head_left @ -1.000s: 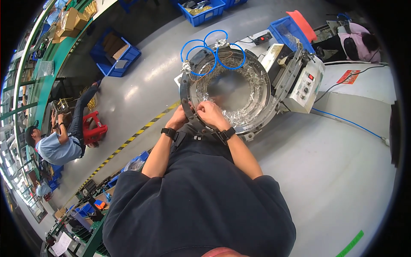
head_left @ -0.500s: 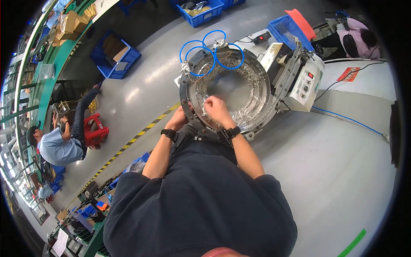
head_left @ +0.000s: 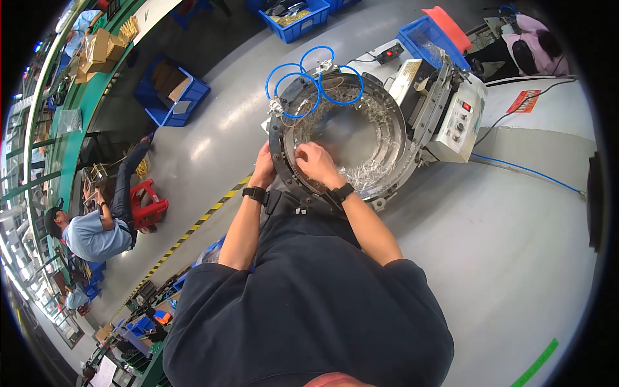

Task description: The person reaches into a vibrating bowl feeder to pick up small metal components by hand and places them onto the rotating outer track. They guide the components along the track and clear jams to ensure they enter the exit chute.

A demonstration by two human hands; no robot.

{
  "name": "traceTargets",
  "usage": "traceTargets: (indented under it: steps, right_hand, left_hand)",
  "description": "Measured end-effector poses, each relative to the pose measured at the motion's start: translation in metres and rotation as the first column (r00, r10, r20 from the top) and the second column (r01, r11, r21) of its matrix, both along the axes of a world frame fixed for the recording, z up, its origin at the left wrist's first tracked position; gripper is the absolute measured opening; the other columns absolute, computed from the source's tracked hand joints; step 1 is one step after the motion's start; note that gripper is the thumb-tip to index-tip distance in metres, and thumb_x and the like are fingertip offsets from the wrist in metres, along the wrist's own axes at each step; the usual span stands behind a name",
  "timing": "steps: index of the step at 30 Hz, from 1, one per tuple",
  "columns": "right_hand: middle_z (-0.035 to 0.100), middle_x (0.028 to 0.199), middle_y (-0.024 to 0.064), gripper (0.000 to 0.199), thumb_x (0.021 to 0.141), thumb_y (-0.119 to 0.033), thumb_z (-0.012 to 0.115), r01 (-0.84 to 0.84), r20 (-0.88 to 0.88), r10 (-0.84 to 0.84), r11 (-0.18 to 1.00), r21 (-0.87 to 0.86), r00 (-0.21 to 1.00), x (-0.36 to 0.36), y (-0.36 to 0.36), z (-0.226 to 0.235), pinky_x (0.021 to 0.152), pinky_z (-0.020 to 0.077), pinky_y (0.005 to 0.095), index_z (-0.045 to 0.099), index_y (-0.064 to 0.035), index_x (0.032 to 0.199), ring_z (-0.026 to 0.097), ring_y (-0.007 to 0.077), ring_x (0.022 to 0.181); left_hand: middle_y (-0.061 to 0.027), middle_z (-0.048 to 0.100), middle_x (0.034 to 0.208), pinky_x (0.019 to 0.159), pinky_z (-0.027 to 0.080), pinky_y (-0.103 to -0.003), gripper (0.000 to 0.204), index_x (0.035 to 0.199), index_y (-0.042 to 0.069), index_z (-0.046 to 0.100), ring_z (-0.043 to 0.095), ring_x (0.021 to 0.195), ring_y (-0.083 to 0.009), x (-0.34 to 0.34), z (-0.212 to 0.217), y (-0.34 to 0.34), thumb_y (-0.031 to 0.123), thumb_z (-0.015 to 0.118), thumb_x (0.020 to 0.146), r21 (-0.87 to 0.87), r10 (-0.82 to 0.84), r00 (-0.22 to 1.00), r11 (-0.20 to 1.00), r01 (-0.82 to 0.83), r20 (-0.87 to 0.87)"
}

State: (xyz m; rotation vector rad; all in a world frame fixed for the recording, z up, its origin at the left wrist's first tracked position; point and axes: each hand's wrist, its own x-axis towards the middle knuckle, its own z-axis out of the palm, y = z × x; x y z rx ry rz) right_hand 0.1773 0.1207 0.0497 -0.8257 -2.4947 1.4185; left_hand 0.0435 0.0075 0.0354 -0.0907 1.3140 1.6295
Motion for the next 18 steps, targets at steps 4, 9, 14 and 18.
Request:
traceTargets:
  steps: [4,9,14,18]
  right_hand:
    - [0.061,0.081,0.0129,0.018,0.075,-0.015,0.066,0.07,0.138,-0.075,0.997,0.046,0.987,0.003,0.001,0.006,0.072,0.05,0.042,0.065,-0.0088,0.092,0.061,0.0324,0.082]
    - [0.061,0.08,0.0119,0.02,0.077,-0.015,0.065,0.233,0.061,-0.242,0.964,0.126,0.968,-0.005,0.009,0.01,0.071,0.05,0.041,0.066,-0.0084,0.096,0.062,0.0307,0.081]
    - [0.061,0.08,0.0102,0.025,0.079,-0.014,0.064,0.214,-0.124,-0.215,0.977,-0.023,0.969,-0.032,0.012,0.015,0.068,0.0504,0.0378,0.066,-0.0055,0.103,0.062,0.0268,0.074]
    - [0.063,0.081,0.01,0.027,0.08,-0.012,0.064,0.169,-0.067,-0.169,0.986,-0.012,0.983,-0.044,0.006,0.014,0.065,0.0507,0.0346,0.066,-0.0027,0.106,0.062,0.0239,0.068]
  left_hand:
    - [0.0039,0.061,0.09,0.06,0.044,-0.022,0.024,0.121,0.009,0.06,0.055,0.073,-0.0043,-0.02,-0.021,-0.006,0.017,0.056,0.098,0.022,-0.103,0.994,0.994,0.103,-0.027]
    - [0.0048,0.059,0.086,0.062,0.043,-0.022,0.02,0.115,0.009,0.062,0.052,0.071,-0.0042,-0.023,-0.029,-0.002,0.018,0.056,0.098,0.008,-0.114,0.993,0.993,0.114,0.033]
    - [0.0061,0.056,0.082,0.06,0.041,-0.022,0.015,0.103,0.009,0.064,0.049,0.069,-0.0044,-0.027,-0.026,-0.001,0.021,0.057,0.098,0.03,-0.242,0.97,0.97,0.241,0.033]
    - [0.0063,0.056,0.081,0.059,0.041,-0.022,0.016,0.096,0.008,0.064,0.05,0.07,-0.004,-0.033,-0.034,-0.009,0.023,0.058,0.097,0.027,-0.323,0.946,0.946,0.323,0.004]
